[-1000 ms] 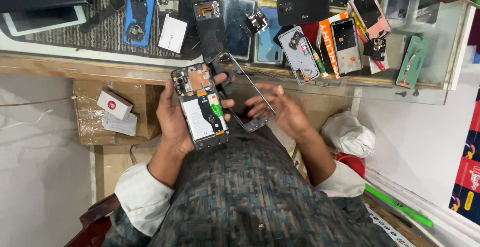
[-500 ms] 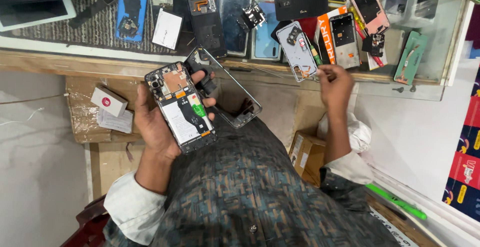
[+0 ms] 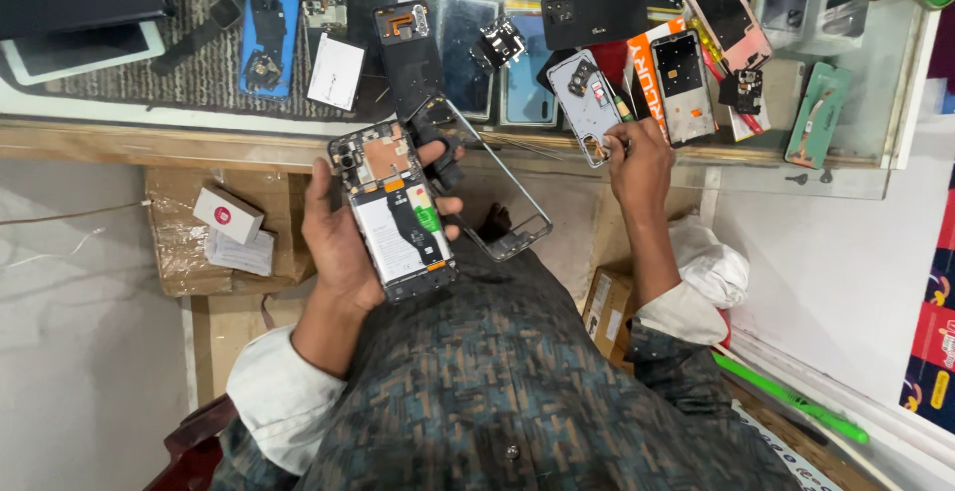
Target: The person disassembles a smartphone by removing the back cover and using a screwdriver to loosen screws on the internal frame. They handle the phone and its components while working at a repair bench.
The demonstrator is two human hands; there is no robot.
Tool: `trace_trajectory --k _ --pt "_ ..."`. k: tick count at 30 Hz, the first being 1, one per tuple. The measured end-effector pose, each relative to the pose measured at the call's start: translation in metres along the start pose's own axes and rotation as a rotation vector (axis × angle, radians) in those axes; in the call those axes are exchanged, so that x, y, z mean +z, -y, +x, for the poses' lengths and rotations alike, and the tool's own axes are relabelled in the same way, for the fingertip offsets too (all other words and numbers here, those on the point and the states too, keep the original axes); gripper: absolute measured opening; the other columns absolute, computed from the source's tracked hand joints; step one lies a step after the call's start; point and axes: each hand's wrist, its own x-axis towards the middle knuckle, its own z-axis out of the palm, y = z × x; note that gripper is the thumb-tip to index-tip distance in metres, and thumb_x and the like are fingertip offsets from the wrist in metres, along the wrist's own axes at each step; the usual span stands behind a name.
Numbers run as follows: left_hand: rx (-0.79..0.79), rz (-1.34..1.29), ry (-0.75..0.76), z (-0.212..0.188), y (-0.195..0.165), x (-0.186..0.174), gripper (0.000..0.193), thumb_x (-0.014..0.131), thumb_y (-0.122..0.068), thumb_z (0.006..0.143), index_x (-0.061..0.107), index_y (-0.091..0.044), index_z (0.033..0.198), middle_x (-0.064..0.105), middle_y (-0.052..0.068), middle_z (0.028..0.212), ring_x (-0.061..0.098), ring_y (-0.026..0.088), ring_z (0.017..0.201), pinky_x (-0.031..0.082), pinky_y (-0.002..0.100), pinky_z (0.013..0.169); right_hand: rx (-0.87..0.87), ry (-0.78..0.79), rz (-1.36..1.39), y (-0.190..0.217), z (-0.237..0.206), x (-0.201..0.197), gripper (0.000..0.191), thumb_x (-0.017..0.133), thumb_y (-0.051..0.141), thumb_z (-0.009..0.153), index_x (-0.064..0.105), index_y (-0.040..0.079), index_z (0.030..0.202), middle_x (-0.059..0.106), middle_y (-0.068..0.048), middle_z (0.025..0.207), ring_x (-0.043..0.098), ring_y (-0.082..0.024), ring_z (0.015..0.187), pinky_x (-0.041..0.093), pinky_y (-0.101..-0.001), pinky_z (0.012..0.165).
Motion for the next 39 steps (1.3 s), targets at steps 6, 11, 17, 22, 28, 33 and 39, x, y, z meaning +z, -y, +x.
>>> trace_trajectory --k 6,11,17,22,28,33,39 --pt "-0.004 -0.064 0.01 0.001 0.022 0.008 0.088 0.032 -0.072 0.1 0.035 -0.011 0.163 0.047 0.023 0.16 0.069 0.041 0.11 0.061 0.054 0.089 0.516 -0.055 0.59 -0.027 -0.022 -0.027 0.012 0.072 0.009 0.102 0.067 0.001 0.109 0.07 -0.006 0.095 0.061 -0.013 0.079 0.051 -0.0263 0.071" --pt "0.009 -0.059 0.074 0.002 0.104 0.052 0.086 0.029 -0.072 0.102 0.034 -0.013 0.164 0.045 0.023 0.162 0.068 0.042 0.114 0.059 0.054 0.093 0.546 -0.118 1.341 -0.068 -0.067 -0.136 0.008 0.066 -0.001 0.105 0.066 -0.003 0.113 0.07 -0.014 0.101 0.067 -0.019 0.09 0.054 -0.029 0.081" --pt "-0.022 -0.044 0.067 0.006 0.093 0.065 0.092 0.026 -0.074 0.1 0.034 -0.008 0.164 0.043 0.021 0.164 0.066 0.041 0.117 0.059 0.054 0.095 0.468 -0.079 1.49 -0.011 -0.087 -0.168 0.015 0.062 -0.006 0.105 0.067 -0.008 0.119 0.07 -0.018 0.109 0.067 -0.023 0.097 0.055 -0.032 0.087" --pt "-0.03 -0.018 0.076 0.004 0.05 0.044 0.092 0.027 -0.073 0.1 0.035 -0.006 0.162 0.043 0.021 0.163 0.065 0.041 0.117 0.058 0.055 0.095 0.443 0.043 1.527 0.057 -0.088 -0.132 0.021 0.062 -0.008 0.102 0.068 -0.009 0.121 0.071 -0.019 0.105 0.069 -0.023 0.096 0.055 -0.0329 0.085" --pt "-0.023 0.001 0.126 0.005 0.02 0.036 0.094 0.025 -0.073 0.102 0.038 0.001 0.157 0.044 0.023 0.163 0.067 0.041 0.116 0.059 0.055 0.095 0.41 0.061 1.47 0.102 -0.076 -0.106 0.021 0.066 -0.011 0.099 0.068 -0.01 0.119 0.072 -0.018 0.104 0.07 -0.023 0.094 0.056 -0.0357 0.083" --pt "-0.015 0.033 0.145 0.009 0.032 0.041 0.091 0.024 -0.072 0.101 0.035 -0.006 0.162 0.044 0.023 0.162 0.068 0.04 0.113 0.059 0.053 0.094 0.391 0.074 1.429 0.104 -0.073 -0.108 0.021 0.069 -0.01 0.097 0.069 -0.009 0.118 0.072 -0.019 0.104 0.07 -0.023 0.091 0.056 -0.0378 0.082" --pt "0.029 -0.019 0.146 0.018 0.086 0.064 0.084 0.02 -0.068 0.104 0.033 -0.008 0.162 0.044 0.02 0.161 0.067 0.041 0.114 0.058 0.055 0.098 0.324 0.083 1.315 0.079 -0.075 -0.129 0.021 0.07 -0.01 0.096 0.069 -0.008 0.117 0.072 -0.017 0.103 0.071 -0.022 0.089 0.058 -0.037 0.083"
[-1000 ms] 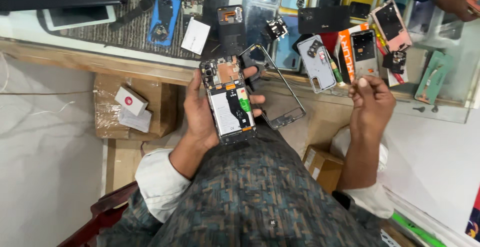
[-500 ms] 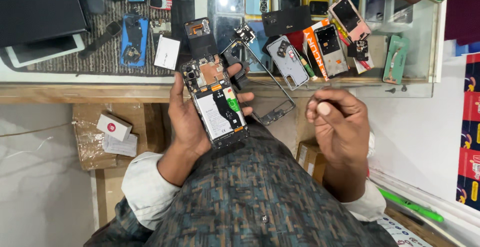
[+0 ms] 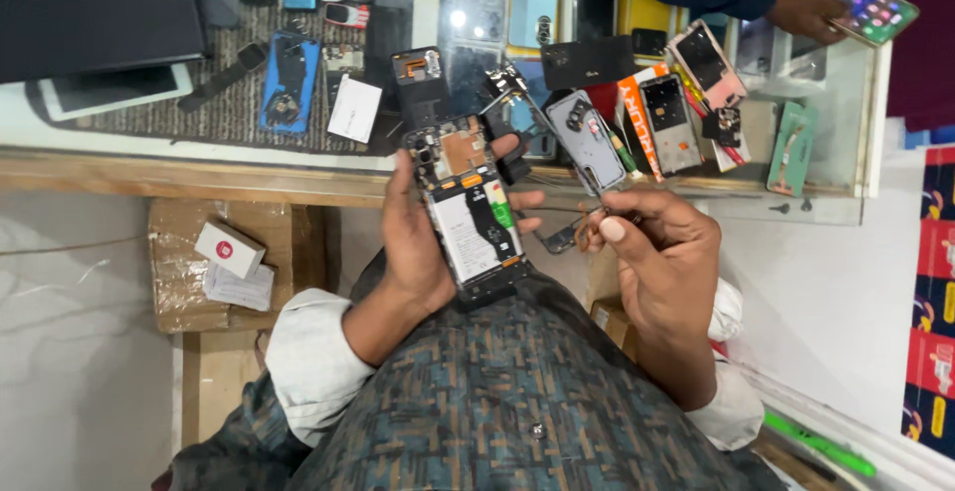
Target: The person disassembles a smartphone by removing the back cover and using a screwdriver to loosen screws on the internal frame. They handle the phone and its components while working at a repair bench.
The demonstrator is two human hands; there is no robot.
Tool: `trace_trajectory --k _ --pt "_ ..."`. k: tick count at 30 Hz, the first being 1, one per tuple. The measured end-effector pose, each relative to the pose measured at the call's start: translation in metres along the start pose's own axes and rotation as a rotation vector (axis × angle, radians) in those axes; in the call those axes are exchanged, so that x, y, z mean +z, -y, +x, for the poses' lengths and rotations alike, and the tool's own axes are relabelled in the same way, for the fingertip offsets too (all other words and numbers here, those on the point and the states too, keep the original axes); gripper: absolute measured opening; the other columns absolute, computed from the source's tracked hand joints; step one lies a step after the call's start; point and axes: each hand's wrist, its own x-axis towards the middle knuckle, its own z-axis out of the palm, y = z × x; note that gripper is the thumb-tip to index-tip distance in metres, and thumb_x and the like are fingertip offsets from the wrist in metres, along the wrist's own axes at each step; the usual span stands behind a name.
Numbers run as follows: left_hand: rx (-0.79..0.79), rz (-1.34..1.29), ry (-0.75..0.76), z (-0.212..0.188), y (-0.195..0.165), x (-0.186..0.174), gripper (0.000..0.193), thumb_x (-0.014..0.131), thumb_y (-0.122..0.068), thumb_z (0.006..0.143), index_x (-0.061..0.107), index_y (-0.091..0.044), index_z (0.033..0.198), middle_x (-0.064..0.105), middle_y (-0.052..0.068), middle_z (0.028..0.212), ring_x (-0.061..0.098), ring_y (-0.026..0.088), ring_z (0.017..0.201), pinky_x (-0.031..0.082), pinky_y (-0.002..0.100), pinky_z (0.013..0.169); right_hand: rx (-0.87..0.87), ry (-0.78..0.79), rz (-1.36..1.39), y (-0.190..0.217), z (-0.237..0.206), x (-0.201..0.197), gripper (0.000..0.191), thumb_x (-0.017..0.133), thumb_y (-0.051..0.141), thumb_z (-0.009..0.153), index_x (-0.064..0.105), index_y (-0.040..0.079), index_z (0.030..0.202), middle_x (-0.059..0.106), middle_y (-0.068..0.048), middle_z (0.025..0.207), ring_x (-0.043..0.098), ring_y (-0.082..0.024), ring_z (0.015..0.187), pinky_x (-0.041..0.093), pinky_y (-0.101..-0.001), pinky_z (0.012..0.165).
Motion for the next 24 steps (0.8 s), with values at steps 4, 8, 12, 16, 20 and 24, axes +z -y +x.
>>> trace_trajectory --k 4,8,12,16,20,24 --pt "0.04 -0.055 0.006 -0.007 0.059 0.017 0.083 0.02 -0.066 0.107 0.034 -0.005 0.162 0.043 0.019 0.162 0.066 0.04 0.118 0.055 0.054 0.101 -0.085 -0.024 -0.338 0.02 -0.026 -0.017 0.02 0.072 -0.011 0.096 0.069 -0.007 0.115 0.07 -0.013 0.109 0.071 -0.019 0.095 0.058 -0.0312 0.086" --pt "0.105 -0.073 -0.029 -0.004 0.095 0.035 0.078 0.023 -0.063 0.109 0.031 -0.007 0.163 0.044 0.022 0.162 0.063 0.039 0.123 0.052 0.053 0.106 -0.295 0.012 -0.601 0.033 -0.029 -0.019 0.022 0.075 -0.011 0.095 0.069 -0.005 0.115 0.068 -0.013 0.115 0.071 -0.018 0.101 0.058 -0.027 0.086" --pt "0.125 -0.1 0.0 0.001 0.135 0.066 0.085 0.022 -0.066 0.109 0.029 -0.003 0.166 0.045 0.022 0.159 0.06 0.04 0.13 0.049 0.053 0.114 -0.689 0.125 -1.027 0.061 -0.027 -0.034 0.024 0.081 -0.01 0.09 0.071 -0.002 0.11 0.069 -0.012 0.107 0.073 -0.025 0.094 0.057 -0.0315 0.083" --pt "0.14 -0.169 0.036 0.0 0.165 0.083 0.088 0.018 -0.069 0.105 0.026 -0.006 0.165 0.05 0.017 0.157 0.06 0.041 0.129 0.05 0.054 0.112 -0.862 0.338 -1.161 0.077 -0.033 -0.048 0.025 0.079 -0.006 0.085 0.07 -0.003 0.109 0.066 -0.013 0.106 0.069 -0.03 0.095 0.057 -0.0379 0.084" --pt "0.13 -0.137 0.199 -0.003 0.183 0.088 0.098 0.01 -0.08 0.107 0.027 -0.003 0.166 0.059 0.032 0.137 0.061 0.035 0.124 0.049 0.049 0.116 -0.912 0.444 -1.268 0.08 -0.044 -0.057 0.03 0.079 0.001 0.081 0.073 -0.002 0.111 0.067 -0.011 0.103 0.067 -0.029 0.096 0.056 -0.041 0.085" --pt "0.068 -0.21 0.19 -0.011 0.2 0.095 0.104 0.007 -0.082 0.103 0.024 -0.004 0.169 0.059 0.033 0.138 0.063 0.035 0.125 0.049 0.048 0.115 -0.885 0.401 -1.22 0.081 -0.057 -0.066 0.025 0.084 0.003 0.084 0.073 0.001 0.106 0.068 -0.009 0.102 0.068 -0.027 0.093 0.056 -0.0374 0.082"
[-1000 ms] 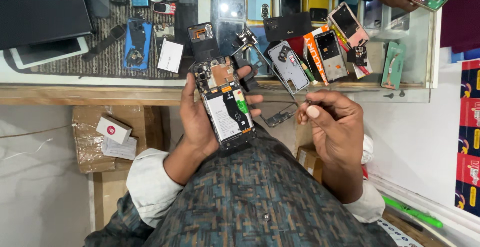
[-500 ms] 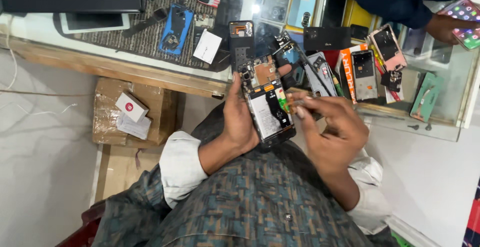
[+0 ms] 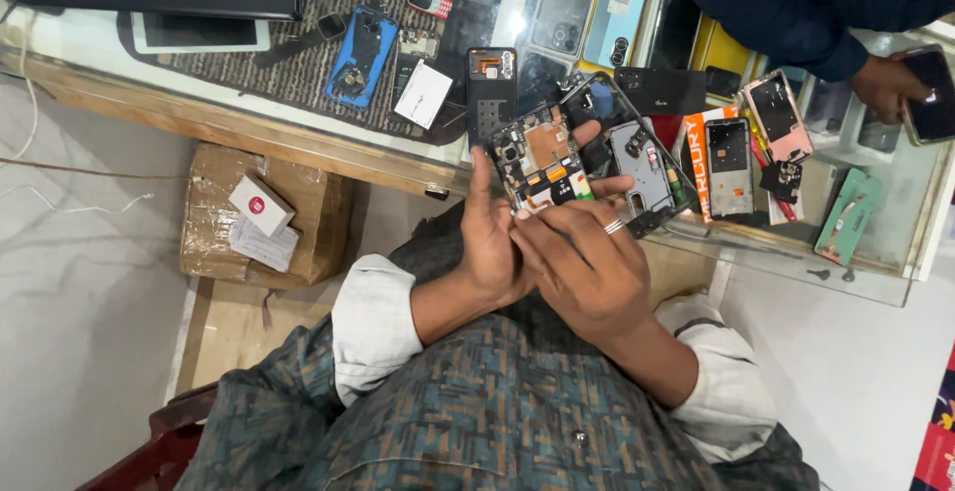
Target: The person disassembles a smartphone by removing the back cover and using a screwdriver to loosen screws on the internal frame. They handle the phone and its components while working at a repair bench.
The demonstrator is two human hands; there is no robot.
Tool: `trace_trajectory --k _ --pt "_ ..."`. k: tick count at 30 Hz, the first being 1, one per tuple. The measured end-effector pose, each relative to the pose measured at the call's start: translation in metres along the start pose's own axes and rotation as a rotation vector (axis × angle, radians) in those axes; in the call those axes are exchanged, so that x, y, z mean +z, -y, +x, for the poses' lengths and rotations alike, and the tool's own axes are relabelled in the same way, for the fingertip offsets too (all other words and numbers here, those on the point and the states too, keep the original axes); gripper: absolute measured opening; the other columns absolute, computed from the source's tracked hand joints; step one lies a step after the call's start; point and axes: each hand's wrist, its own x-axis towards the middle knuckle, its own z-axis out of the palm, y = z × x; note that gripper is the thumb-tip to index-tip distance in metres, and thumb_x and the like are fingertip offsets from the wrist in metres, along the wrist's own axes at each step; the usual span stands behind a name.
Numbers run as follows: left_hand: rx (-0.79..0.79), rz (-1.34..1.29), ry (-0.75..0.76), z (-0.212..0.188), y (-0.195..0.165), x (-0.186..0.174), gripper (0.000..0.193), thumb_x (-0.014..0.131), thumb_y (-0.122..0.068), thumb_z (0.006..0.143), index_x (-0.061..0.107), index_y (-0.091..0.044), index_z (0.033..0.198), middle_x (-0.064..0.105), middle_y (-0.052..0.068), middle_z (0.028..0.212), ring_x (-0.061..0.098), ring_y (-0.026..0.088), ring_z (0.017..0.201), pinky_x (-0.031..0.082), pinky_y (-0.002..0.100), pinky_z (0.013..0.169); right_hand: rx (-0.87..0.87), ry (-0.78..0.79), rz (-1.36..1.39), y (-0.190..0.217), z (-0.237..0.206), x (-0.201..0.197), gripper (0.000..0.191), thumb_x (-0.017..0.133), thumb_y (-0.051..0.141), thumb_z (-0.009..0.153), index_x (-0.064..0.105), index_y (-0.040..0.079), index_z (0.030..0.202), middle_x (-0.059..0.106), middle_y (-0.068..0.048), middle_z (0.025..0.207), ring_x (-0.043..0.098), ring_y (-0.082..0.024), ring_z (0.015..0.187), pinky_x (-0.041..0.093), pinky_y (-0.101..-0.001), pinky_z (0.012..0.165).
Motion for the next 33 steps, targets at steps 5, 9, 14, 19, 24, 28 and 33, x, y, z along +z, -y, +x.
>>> trace_trajectory --k 5,9,14,19,24,28,33 --pt "-0.026 -0.044 0.074 -0.019 0.013 0.007 0.103 0.009 -0.084 0.104 0.023 -0.003 0.167 0.057 0.034 0.138 0.063 0.035 0.122 0.049 0.045 0.111 0.08 -0.028 0.178 0.012 -0.02 -0.014 0.028 0.087 0.007 0.082 0.072 0.0 0.104 0.069 -0.011 0.101 0.069 -0.028 0.093 0.055 -0.0366 0.083" --pt "-0.033 -0.051 0.088 -0.03 0.016 0.016 0.108 0.01 -0.086 0.1 0.023 -0.003 0.168 0.055 0.034 0.14 0.062 0.038 0.126 0.049 0.047 0.114 0.102 -0.084 0.186 0.023 -0.029 -0.024 0.022 0.083 -0.001 0.087 0.073 -0.001 0.106 0.07 -0.011 0.102 0.07 -0.028 0.096 0.057 -0.0369 0.085" --pt "-0.023 -0.002 -0.023 -0.039 0.024 0.03 0.104 0.01 -0.081 0.096 0.023 -0.005 0.166 0.039 0.014 0.165 0.054 0.037 0.139 0.048 0.049 0.117 0.17 -0.079 0.128 0.029 -0.037 -0.036 0.022 0.082 -0.003 0.085 0.076 0.0 0.105 0.07 -0.01 0.101 0.066 -0.028 0.097 0.056 -0.0374 0.087" --pt "-0.005 0.047 -0.001 -0.028 0.051 0.035 0.098 0.013 -0.077 0.105 0.027 -0.001 0.165 0.035 0.014 0.169 0.052 0.028 0.14 0.046 0.041 0.118 0.131 -0.024 0.041 0.008 -0.051 -0.061 0.028 0.082 0.0 0.084 0.078 0.005 0.111 0.068 -0.007 0.104 0.059 -0.029 0.103 0.051 -0.0397 0.09" --pt "-0.047 -0.056 0.043 0.001 0.095 0.03 0.1 0.015 -0.078 0.105 0.033 0.002 0.162 0.041 0.012 0.165 0.057 0.022 0.133 0.05 0.034 0.112 0.121 0.018 0.014 -0.035 -0.066 -0.091 0.033 0.08 0.003 0.086 0.077 0.006 0.118 0.066 -0.008 0.107 0.057 -0.029 0.104 0.049 -0.0399 0.091" --pt "-0.064 -0.092 0.043 0.048 0.117 0.02 0.101 0.017 -0.08 0.108 0.035 0.003 0.162 0.049 0.012 0.152 0.059 0.019 0.127 0.051 0.031 0.107 0.129 0.025 -0.001 -0.088 -0.063 -0.101 0.033 0.08 0.003 0.088 0.077 0.007 0.12 0.066 -0.008 0.109 0.057 -0.029 0.104 0.049 -0.0389 0.09" --pt "-0.085 0.013 0.049 0.104 0.122 0.019 0.1 0.018 -0.081 0.105 0.031 -0.001 0.165 0.049 0.01 0.157 0.057 0.018 0.128 0.049 0.033 0.109 0.142 0.003 -0.026 -0.143 -0.048 -0.103 0.031 0.079 0.003 0.089 0.077 0.01 0.119 0.066 -0.006 0.109 0.059 -0.028 0.105 0.05 -0.0385 0.09"
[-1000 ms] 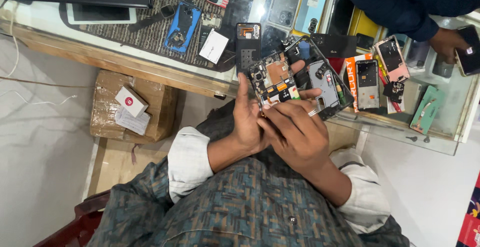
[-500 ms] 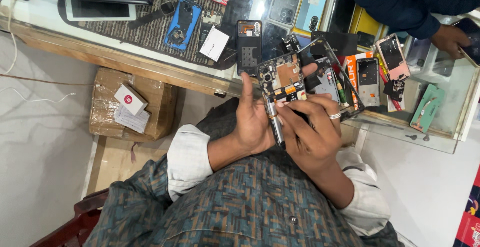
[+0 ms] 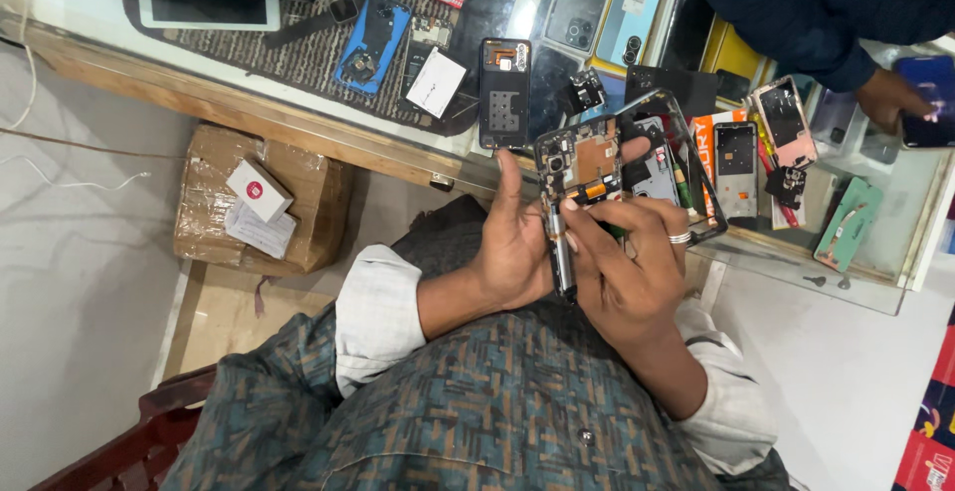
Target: The person disassembles a smartphone by removing the back cover and using a screwdriver to loosen screws on the internal frame. They handle the phone and its components while working at a repair bench.
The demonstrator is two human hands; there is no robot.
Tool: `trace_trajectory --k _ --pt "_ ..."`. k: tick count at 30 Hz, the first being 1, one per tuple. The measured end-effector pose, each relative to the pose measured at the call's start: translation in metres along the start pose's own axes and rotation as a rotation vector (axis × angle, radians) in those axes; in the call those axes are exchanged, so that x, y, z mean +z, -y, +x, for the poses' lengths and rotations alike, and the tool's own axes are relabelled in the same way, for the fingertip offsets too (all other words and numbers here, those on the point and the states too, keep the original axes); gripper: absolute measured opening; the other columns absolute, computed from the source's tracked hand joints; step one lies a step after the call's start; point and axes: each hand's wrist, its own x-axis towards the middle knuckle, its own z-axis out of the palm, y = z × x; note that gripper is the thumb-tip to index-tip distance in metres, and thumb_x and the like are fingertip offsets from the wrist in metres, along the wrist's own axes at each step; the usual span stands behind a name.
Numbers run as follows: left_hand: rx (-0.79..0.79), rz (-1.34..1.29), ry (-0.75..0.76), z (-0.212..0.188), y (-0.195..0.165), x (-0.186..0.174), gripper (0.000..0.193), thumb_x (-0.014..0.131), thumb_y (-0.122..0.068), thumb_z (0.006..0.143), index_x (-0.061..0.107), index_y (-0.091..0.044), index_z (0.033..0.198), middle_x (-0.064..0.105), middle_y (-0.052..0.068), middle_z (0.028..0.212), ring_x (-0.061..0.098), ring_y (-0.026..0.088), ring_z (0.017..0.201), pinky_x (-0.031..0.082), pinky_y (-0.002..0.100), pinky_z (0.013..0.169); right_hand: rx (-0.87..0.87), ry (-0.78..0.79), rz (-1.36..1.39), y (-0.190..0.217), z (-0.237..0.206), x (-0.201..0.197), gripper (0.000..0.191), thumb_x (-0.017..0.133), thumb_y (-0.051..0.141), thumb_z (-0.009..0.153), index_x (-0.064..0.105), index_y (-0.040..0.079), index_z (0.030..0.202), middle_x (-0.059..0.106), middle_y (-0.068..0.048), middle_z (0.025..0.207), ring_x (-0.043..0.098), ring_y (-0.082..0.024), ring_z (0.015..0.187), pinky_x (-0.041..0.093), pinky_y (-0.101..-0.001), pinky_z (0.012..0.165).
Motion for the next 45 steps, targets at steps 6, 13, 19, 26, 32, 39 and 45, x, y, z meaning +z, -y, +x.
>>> trace_trajectory --k 6,13,19,26,32,39,45 --pt "-0.036 0.047 -0.025 0.059 -0.018 -0.001 0.1 0.017 -0.078 0.103 0.027 -0.002 0.168 0.041 0.009 0.166 0.052 0.022 0.14 0.044 0.038 0.119 0.018 -0.009 -0.016 -0.045 0.039 0.006 0.029 0.08 0.003 0.087 0.077 0.01 0.116 0.066 -0.007 0.106 0.06 -0.028 0.102 0.05 -0.0382 0.086" --pt "-0.032 0.122 -0.064 0.099 -0.022 -0.011 0.096 0.016 -0.074 0.104 0.032 -0.001 0.165 0.044 0.011 0.164 0.052 0.022 0.142 0.042 0.037 0.123 0.053 0.001 0.001 -0.069 0.069 0.004 0.026 0.078 -0.003 0.088 0.077 0.006 0.112 0.066 -0.008 0.102 0.061 -0.026 0.101 0.052 -0.0362 0.082" --pt "-0.028 0.122 -0.068 0.104 -0.008 -0.027 0.091 0.018 -0.071 0.107 0.038 -0.001 0.161 0.053 0.014 0.155 0.056 0.023 0.135 0.044 0.038 0.118 0.082 0.025 -0.018 -0.071 0.075 -0.006 0.027 0.076 -0.006 0.086 0.077 0.005 0.111 0.065 -0.007 0.101 0.061 -0.027 0.101 0.051 -0.0368 0.085" --pt "-0.058 0.132 -0.2 0.092 0.004 -0.06 0.08 0.021 -0.068 0.102 0.052 -0.006 0.14 0.063 0.009 0.133 0.062 0.016 0.123 0.049 0.033 0.111 0.067 0.098 -0.139 -0.055 0.079 -0.011 0.03 0.078 -0.001 0.083 0.077 0.008 0.112 0.065 -0.007 0.101 0.057 -0.029 0.101 0.048 -0.0387 0.088" --pt "0.034 0.186 -0.165 0.069 -0.011 -0.08 0.074 0.026 -0.067 0.113 0.057 -0.004 0.137 0.068 0.006 0.11 0.065 0.016 0.097 0.053 0.033 0.088 0.019 0.104 -0.192 -0.029 0.092 0.014 0.025 0.078 0.003 0.087 0.076 0.008 0.111 0.066 -0.007 0.103 0.057 -0.029 0.103 0.047 -0.0408 0.088" --pt "0.016 0.184 -0.155 0.035 -0.051 -0.04 0.088 0.022 -0.071 0.105 0.043 -0.001 0.154 0.054 0.015 0.151 0.056 0.023 0.137 0.045 0.041 0.119 0.138 0.007 0.038 0.001 0.08 0.019 0.023 0.077 -0.004 0.085 0.077 0.007 0.105 0.065 -0.006 0.097 0.059 -0.027 0.1 0.048 -0.0362 0.087" --pt "-0.019 0.152 -0.006 0.012 -0.067 -0.004 0.1 0.011 -0.078 0.1 0.027 -0.003 0.165 0.04 0.021 0.165 0.056 0.031 0.14 0.051 0.05 0.115 0.269 -0.088 0.137 0.022 0.051 0.006 0.016 0.079 -0.002 0.094 0.078 0.005 0.109 0.066 -0.007 0.094 0.06 -0.021 0.099 0.048 -0.0302 0.084"
